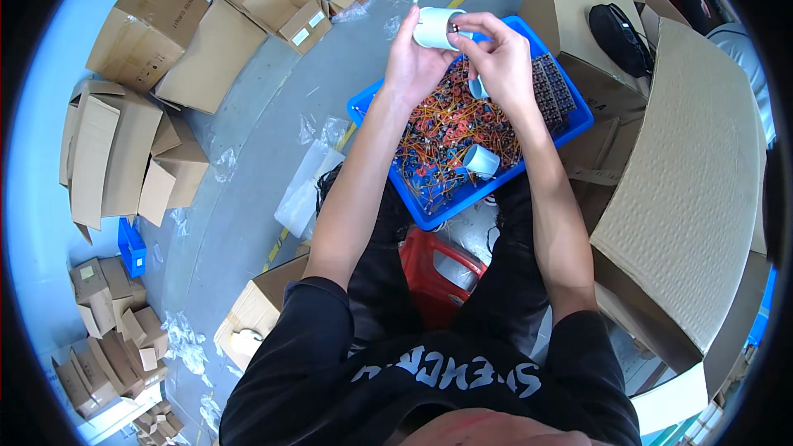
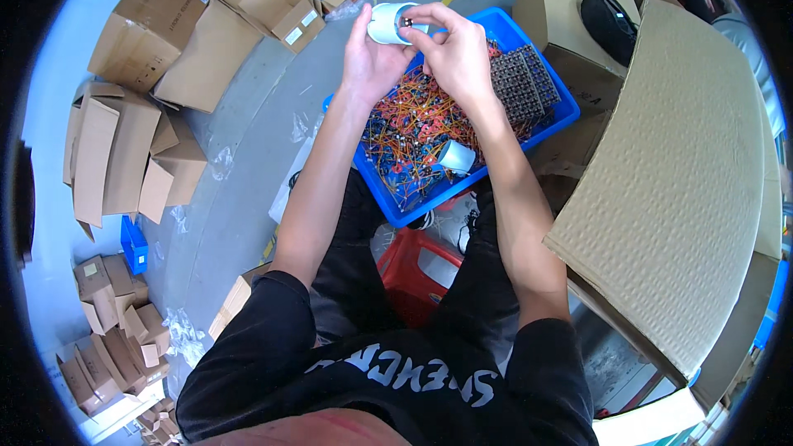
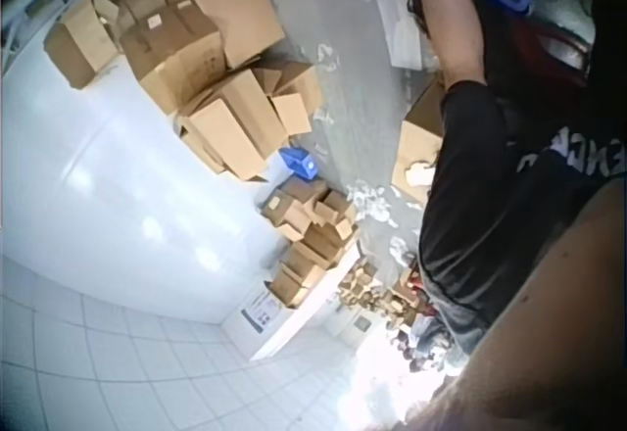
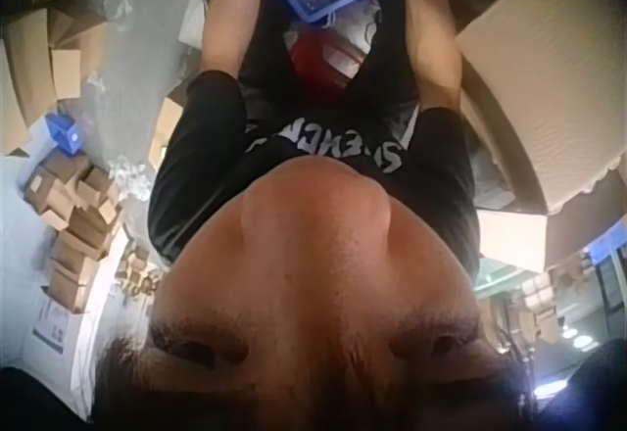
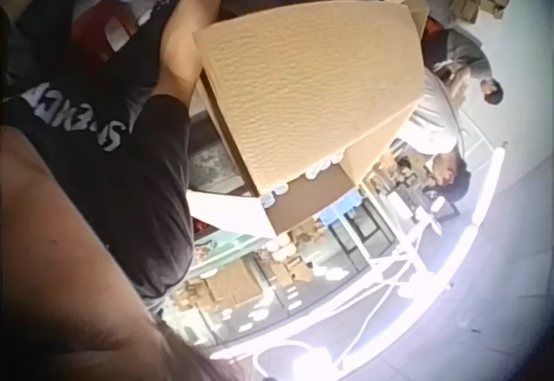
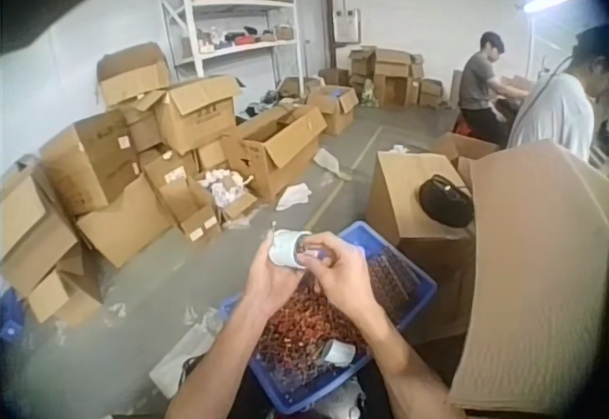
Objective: Assembling small electronic or plastic components by placing colorful parts into blue cups and packing them into a large cardboard box.
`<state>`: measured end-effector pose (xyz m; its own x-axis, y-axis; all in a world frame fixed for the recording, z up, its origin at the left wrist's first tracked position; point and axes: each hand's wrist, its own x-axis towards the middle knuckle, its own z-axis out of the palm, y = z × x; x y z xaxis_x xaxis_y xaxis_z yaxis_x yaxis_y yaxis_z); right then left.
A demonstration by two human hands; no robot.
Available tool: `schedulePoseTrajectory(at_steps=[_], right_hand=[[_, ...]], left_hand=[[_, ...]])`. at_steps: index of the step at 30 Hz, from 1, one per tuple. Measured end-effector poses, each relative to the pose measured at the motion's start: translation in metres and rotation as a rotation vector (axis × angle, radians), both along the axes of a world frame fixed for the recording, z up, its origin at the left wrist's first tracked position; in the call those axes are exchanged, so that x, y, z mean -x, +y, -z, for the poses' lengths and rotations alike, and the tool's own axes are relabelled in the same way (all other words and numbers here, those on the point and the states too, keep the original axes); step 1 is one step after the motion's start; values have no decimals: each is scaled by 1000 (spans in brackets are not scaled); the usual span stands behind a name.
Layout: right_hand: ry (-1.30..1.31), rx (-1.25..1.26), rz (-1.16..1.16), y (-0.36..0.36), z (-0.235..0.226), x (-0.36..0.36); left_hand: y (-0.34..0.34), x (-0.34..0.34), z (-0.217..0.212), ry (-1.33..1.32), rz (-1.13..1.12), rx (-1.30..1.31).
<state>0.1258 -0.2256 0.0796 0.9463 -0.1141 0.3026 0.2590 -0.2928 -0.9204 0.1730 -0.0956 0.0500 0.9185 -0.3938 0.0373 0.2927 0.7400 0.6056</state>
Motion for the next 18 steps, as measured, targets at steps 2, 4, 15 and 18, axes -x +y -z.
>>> schedulePoseTrajectory(at_steps=[2,4,15,18], right_hand=[[-65,55,37,0,3,-2],[-191,175,107,-2,7,-3],[-252,451,76,-5,5,5],[-241,482,58,-8,7,5]], left_hand=[[-1,1,-1,-44,93,22],[-5,3,-2,-36,117,21],[-7,-8,22,-7,101,-173],[-10,-8,25,-13,84,-227]])
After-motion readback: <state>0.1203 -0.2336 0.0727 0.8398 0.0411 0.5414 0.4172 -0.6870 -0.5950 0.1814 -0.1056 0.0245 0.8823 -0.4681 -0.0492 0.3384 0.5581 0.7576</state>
